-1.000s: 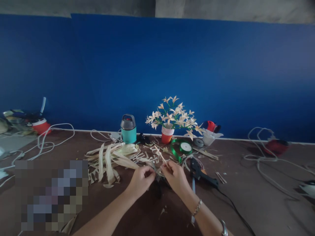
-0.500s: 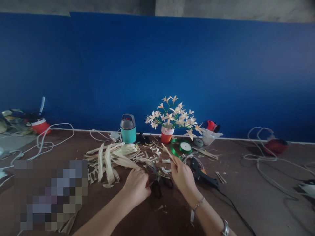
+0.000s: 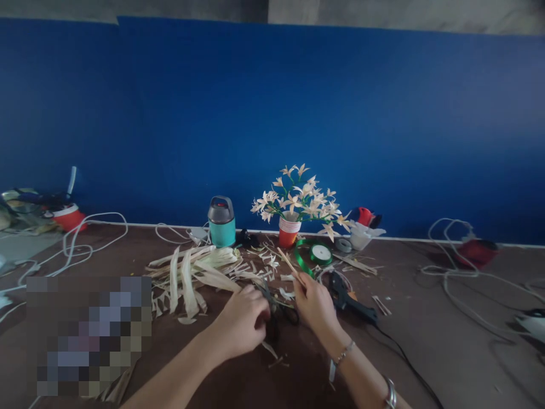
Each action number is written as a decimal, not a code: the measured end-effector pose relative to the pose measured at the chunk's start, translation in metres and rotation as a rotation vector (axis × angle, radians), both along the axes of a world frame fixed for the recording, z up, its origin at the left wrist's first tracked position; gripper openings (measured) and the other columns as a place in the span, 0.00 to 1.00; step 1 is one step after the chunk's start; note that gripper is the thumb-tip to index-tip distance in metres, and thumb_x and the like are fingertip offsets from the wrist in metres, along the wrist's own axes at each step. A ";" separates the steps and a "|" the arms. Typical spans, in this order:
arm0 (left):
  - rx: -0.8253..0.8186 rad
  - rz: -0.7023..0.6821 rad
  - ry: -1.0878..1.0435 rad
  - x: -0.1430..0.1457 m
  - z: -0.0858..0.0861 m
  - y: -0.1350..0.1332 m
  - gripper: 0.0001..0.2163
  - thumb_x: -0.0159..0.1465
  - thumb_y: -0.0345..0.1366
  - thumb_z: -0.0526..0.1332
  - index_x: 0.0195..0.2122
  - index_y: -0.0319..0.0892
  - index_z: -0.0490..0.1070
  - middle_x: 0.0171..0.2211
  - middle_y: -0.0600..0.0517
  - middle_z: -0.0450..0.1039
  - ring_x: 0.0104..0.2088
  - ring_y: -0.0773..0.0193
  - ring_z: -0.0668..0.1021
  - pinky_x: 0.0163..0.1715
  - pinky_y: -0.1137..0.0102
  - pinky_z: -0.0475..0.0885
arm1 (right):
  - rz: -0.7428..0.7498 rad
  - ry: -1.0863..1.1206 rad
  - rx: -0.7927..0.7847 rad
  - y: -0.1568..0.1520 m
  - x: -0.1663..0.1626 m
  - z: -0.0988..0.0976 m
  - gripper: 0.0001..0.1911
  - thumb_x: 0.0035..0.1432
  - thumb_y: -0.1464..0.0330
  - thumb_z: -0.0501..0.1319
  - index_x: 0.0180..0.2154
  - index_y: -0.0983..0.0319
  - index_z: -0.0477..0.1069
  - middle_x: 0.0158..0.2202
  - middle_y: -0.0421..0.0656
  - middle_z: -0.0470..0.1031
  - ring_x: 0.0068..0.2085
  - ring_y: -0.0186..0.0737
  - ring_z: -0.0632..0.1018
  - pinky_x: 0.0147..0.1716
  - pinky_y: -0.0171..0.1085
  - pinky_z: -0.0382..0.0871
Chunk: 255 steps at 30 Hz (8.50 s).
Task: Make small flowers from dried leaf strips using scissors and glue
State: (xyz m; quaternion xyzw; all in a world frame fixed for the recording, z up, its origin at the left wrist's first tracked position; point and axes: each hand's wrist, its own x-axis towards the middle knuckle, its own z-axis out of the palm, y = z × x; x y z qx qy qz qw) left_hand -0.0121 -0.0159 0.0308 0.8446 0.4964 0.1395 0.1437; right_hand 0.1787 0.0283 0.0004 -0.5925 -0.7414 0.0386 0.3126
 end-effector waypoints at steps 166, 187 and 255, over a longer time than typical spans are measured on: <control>-0.162 0.508 -1.102 0.020 -0.022 0.009 0.13 0.55 0.40 0.56 0.17 0.41 0.61 0.16 0.59 0.55 0.20 0.70 0.60 0.21 0.75 0.57 | 0.201 -0.415 -0.113 -0.033 -0.035 0.022 0.36 0.52 0.80 0.52 0.61 0.50 0.52 0.36 0.43 0.75 0.30 0.37 0.78 0.25 0.29 0.64; 0.073 0.294 -0.701 0.009 -0.034 0.016 0.11 0.60 0.38 0.54 0.26 0.42 0.73 0.26 0.50 0.74 0.30 0.61 0.75 0.32 0.70 0.67 | 0.178 0.062 0.005 -0.020 -0.016 0.022 0.11 0.60 0.69 0.50 0.27 0.61 0.67 0.23 0.40 0.73 0.25 0.35 0.74 0.26 0.29 0.58; -0.591 0.305 -1.037 -0.005 -0.007 0.022 0.04 0.49 0.34 0.63 0.23 0.39 0.70 0.21 0.56 0.71 0.25 0.68 0.71 0.30 0.73 0.63 | 0.291 0.402 -0.225 -0.018 -0.018 0.015 0.09 0.54 0.66 0.57 0.32 0.64 0.73 0.20 0.38 0.66 0.22 0.33 0.65 0.22 0.30 0.56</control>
